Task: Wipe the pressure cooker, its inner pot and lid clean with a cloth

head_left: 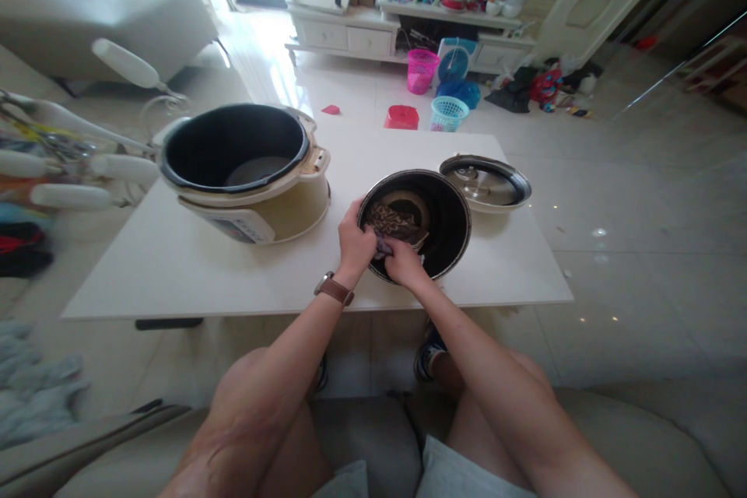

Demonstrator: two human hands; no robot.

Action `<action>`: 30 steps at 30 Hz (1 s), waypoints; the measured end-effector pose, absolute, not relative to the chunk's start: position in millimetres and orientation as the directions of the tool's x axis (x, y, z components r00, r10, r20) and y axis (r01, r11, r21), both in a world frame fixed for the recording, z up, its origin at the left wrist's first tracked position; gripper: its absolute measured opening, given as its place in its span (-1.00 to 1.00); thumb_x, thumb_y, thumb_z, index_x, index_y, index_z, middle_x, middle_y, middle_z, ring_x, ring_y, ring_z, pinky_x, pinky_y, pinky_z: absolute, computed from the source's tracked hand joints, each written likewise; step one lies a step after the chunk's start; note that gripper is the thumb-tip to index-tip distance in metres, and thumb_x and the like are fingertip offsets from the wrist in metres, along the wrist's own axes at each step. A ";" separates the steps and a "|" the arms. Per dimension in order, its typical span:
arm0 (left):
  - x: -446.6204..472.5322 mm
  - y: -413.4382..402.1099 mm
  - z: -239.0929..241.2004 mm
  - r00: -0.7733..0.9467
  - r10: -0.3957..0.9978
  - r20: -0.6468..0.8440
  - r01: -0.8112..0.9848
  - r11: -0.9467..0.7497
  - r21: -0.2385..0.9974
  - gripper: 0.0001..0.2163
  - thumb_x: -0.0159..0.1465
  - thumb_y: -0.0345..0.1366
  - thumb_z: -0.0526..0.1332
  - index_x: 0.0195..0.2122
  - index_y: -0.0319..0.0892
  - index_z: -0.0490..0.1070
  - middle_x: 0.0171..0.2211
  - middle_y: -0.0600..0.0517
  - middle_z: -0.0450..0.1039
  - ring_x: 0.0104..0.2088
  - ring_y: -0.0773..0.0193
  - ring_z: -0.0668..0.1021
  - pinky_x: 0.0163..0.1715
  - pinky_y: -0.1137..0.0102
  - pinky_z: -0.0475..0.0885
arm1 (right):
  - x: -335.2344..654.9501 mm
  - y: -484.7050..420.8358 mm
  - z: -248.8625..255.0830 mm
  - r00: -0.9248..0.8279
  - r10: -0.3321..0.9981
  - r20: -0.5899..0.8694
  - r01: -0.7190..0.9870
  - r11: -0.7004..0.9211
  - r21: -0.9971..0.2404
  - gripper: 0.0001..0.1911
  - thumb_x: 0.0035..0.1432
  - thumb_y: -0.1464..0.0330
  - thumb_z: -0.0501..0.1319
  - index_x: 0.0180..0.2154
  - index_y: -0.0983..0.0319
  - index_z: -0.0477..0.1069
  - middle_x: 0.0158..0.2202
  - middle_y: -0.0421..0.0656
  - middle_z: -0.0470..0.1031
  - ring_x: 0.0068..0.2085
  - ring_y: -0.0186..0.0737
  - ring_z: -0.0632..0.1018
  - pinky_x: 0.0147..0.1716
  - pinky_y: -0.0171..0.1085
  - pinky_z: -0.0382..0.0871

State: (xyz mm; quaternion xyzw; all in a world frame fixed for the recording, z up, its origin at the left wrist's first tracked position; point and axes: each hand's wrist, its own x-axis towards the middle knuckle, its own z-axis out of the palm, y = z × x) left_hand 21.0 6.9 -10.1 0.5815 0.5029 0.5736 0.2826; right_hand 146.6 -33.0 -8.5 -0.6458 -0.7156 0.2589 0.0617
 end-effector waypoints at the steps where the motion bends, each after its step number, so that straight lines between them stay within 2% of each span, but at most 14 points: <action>1: 21.2 6.9 -10.4 -0.165 0.909 0.382 0.262 -0.333 0.906 -0.40 0.03 -0.63 0.10 0.11 -0.13 0.52 0.04 -0.01 0.63 0.13 0.10 0.60 0.31 0.17 0.43 | 145.3 -33.5 -8.7 -0.167 0.957 -0.235 0.885 0.040 -0.463 -0.39 0.20 0.57 0.07 0.23 0.17 0.50 0.30 -0.17 0.51 0.30 -0.15 0.51 0.28 -0.30 0.31; 5: 15.5 9.4 -7.9 -0.151 0.907 0.394 0.265 -0.347 0.900 -0.38 0.00 -0.63 0.07 0.08 -0.15 0.54 0.01 0.00 0.64 0.10 0.11 0.61 0.28 0.17 0.46 | 152.3 -31.9 -2.0 -0.227 0.931 -0.284 0.909 0.099 -0.404 -0.42 0.20 0.57 0.11 0.19 0.13 0.54 0.38 -0.16 0.42 0.33 -0.13 0.48 0.30 -0.27 0.31; 10: 5.2 11.5 5.5 -0.017 0.902 0.431 0.290 -0.408 0.866 -0.36 0.00 -0.65 0.06 0.09 -0.13 0.56 0.06 0.02 0.65 0.13 0.11 0.61 0.30 0.15 0.44 | 172.8 -29.0 16.1 -0.068 0.879 -0.472 0.996 0.033 -0.082 -0.64 0.27 0.45 0.19 0.03 0.21 0.65 0.08 0.11 0.64 0.11 0.13 0.65 0.06 -0.07 0.52; 13: 3.1 10.0 14.0 0.123 0.869 0.478 0.281 -0.493 0.824 -0.34 0.00 -0.64 0.05 0.11 -0.13 0.57 0.13 0.01 0.62 0.19 0.11 0.58 0.35 0.14 0.40 | 177.5 -30.7 19.6 -0.053 0.880 -0.472 0.999 0.045 -0.028 -0.62 0.27 0.45 0.19 0.05 0.22 0.64 0.08 0.14 0.63 0.09 0.13 0.66 0.02 -0.10 0.52; 16: 2.7 7.4 16.9 0.164 0.848 0.503 0.295 -0.529 0.796 -0.31 0.00 -0.64 0.05 0.15 -0.14 0.56 0.17 0.00 0.59 0.23 0.11 0.55 0.37 0.13 0.36 | 178.0 -33.1 16.3 -0.093 0.877 -0.472 0.996 0.079 -0.050 -0.60 0.27 0.45 0.18 0.08 0.23 0.63 0.08 0.16 0.62 0.10 0.11 0.65 0.04 -0.11 0.51; 20: 2.8 6.1 12.3 0.130 0.851 0.509 0.337 -0.521 0.784 -0.31 0.02 -0.65 0.07 0.18 -0.16 0.52 0.19 -0.02 0.57 0.23 0.11 0.55 0.37 0.17 0.38 | 178.5 -32.5 9.9 -0.123 0.880 -0.459 0.989 0.069 -0.132 -0.58 0.27 0.45 0.20 0.13 0.24 0.60 0.12 0.14 0.60 0.17 0.08 0.60 0.15 -0.13 0.43; 30: 14.5 8.8 -5.3 -0.085 0.922 0.379 0.333 -0.332 0.883 -0.41 0.04 -0.62 0.14 0.13 -0.20 0.47 0.05 -0.08 0.62 0.10 0.06 0.61 0.24 0.19 0.49 | 154.6 -31.8 -8.6 -0.129 0.949 -0.287 0.900 -0.010 -0.436 -0.42 0.23 0.53 0.12 0.25 0.22 0.49 0.21 -0.04 0.58 0.26 -0.04 0.54 0.27 -0.26 0.33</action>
